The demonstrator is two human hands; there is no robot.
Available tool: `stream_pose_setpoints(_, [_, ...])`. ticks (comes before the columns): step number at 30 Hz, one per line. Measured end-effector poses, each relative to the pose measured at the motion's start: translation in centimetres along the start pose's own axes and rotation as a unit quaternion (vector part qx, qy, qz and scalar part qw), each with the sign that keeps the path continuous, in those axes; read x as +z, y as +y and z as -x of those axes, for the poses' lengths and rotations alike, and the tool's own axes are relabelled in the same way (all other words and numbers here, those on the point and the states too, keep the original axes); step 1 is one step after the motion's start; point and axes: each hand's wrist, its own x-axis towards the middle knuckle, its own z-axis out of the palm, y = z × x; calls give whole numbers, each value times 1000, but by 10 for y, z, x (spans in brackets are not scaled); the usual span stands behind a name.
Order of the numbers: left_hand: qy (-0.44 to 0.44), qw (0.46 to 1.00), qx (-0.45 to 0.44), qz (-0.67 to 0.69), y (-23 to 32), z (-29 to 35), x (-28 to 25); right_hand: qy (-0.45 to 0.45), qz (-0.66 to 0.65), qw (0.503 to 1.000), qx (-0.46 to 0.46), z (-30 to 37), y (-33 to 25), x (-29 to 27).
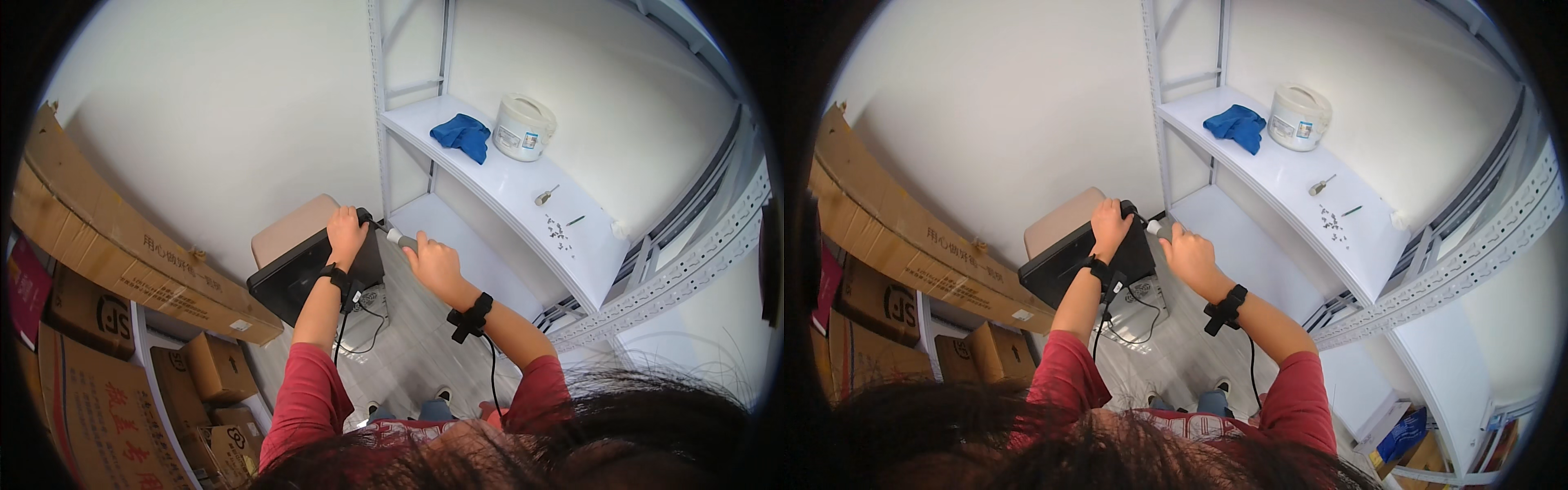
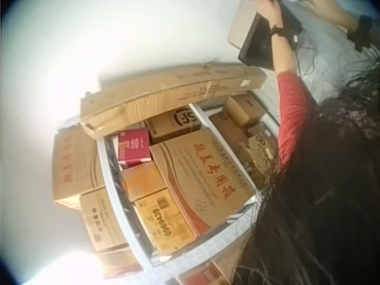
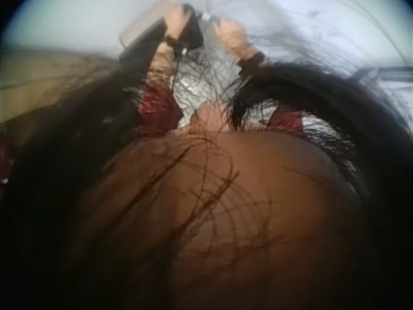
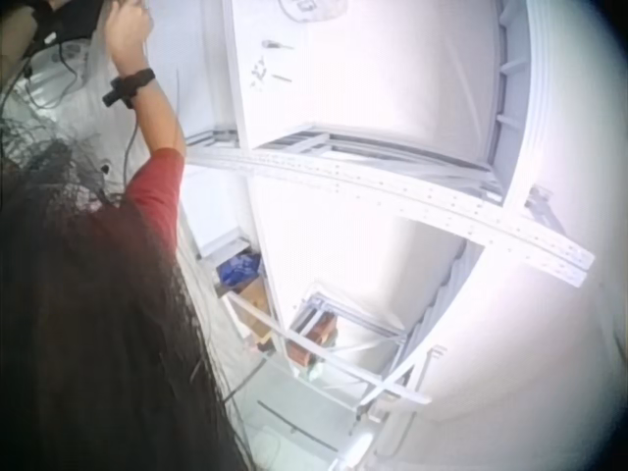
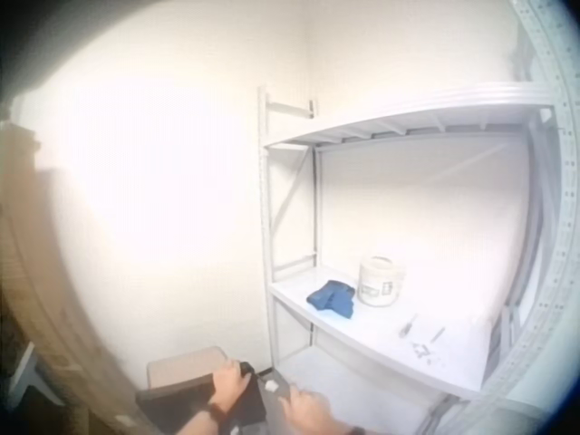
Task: The person wipes a black rectangular panel with a blue cloth, then places it onto a beige electronic device. They insert a white cable into the device and secure the panel using a screwdriver and screws.
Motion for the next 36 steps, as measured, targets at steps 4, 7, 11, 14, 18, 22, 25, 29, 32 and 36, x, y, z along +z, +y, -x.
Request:
stream_pose_setpoints(4, [8, 1000, 2, 2, 1, 0, -1, -83, -25, 996, -23, 1, -1, -10])
stream_pose_setpoints(7, [8, 1000, 5, 5, 5, 0, -2, -8, -4, 998, -63, 5, 9, 0])
stream_pose_setpoints(11, [9, 1000, 2, 7, 6, 3, -3, 38, 10, 999, -36, 4, 12, 5])
stream_pose_setpoints(14, [3, 1000, -2, 5, 6, 3, 0, -67, -39, 996, 42, 3, 1, 2])
stream_pose_setpoints(18, [-1, 1000, -1, -4, 4, 3, 0, -87, -70, 994, 17, 1, -7, -11])
stream_pose_setpoints(22, [-9, 1000, -6, -4, 2, 1, 0, -19, -25, 997, -70, 2, -1, -3])
stream_pose_setpoints(25, [-8, 1000, -6, -7, 4, 1, 0, -3, -37, 997, -67, 0, -5, -11])
stream_pose_setpoints(29, [2, 1000, -3, -3, 5, -1, 1, -14, -12, 1000, 12, -13, 2, -2])
stream_pose_setpoints(32, [14, 1000, -1, 5, 0, 0, 2, -20, 20, 999, 30, -13, 4, -3])
stream_pose_setpoints(36, [11, 1000, 6, 4, 0, 2, 2, 20, 16, 999, -22, 2, 3, 1])
